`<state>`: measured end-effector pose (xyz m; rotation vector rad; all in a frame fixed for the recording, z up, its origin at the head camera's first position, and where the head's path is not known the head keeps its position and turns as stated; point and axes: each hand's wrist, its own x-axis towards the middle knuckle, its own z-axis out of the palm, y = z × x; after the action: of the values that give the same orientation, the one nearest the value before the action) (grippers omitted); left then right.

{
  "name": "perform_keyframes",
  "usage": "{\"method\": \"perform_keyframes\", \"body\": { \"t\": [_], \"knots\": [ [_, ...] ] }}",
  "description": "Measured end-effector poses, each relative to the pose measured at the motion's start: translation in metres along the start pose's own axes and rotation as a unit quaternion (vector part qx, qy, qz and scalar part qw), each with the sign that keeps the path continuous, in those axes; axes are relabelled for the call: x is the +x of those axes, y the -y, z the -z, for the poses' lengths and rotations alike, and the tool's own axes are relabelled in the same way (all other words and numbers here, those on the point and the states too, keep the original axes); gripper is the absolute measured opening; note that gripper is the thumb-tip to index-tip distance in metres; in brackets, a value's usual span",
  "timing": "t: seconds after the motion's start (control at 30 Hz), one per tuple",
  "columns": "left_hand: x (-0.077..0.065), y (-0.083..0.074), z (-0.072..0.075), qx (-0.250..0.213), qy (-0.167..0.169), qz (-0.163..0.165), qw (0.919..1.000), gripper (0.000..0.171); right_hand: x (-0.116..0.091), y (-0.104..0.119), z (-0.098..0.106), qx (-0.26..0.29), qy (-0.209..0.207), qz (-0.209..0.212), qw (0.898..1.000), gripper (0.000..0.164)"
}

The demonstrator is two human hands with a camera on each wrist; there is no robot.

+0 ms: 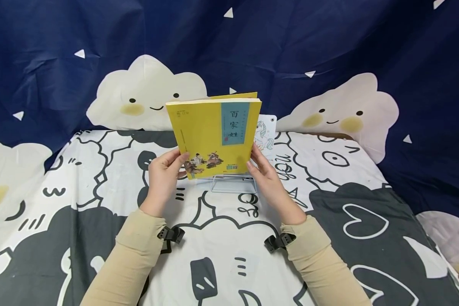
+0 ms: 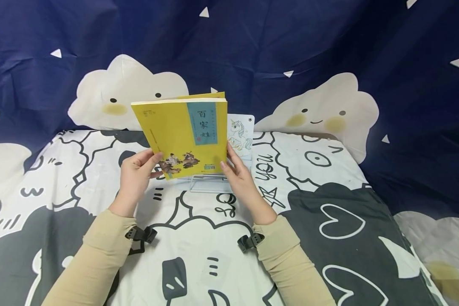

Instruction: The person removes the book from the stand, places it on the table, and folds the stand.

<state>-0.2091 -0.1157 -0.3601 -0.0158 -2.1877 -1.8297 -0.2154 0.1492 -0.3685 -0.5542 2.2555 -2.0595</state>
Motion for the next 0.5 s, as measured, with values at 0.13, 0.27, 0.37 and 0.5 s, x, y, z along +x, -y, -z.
{"method": "perform_keyframes", "body": {
  "t": [0.13,0.27,0.37,0.5],
  "knots": [
    [0.000,-0.004,0.003,0.006,-0.010,-0.008,0.9999,0.034,0.000,0.000,-0.003,-0.007,0.010,0.012,1.000,0.062],
    [0.000,-0.008,0.007,0.022,-0.024,-0.017,0.9993,0.034,-0.001,0.002,-0.006,-0.019,0.012,0.027,0.999,0.062],
    [0.001,-0.011,0.010,0.032,-0.034,-0.021,0.9987,0.035,-0.002,0.005,-0.008,-0.026,0.011,0.033,0.999,0.062],
    [0.002,-0.013,0.014,0.036,-0.046,-0.022,0.9981,0.036,-0.003,0.008,-0.012,-0.046,0.004,0.043,0.998,0.060]
  ]
}}
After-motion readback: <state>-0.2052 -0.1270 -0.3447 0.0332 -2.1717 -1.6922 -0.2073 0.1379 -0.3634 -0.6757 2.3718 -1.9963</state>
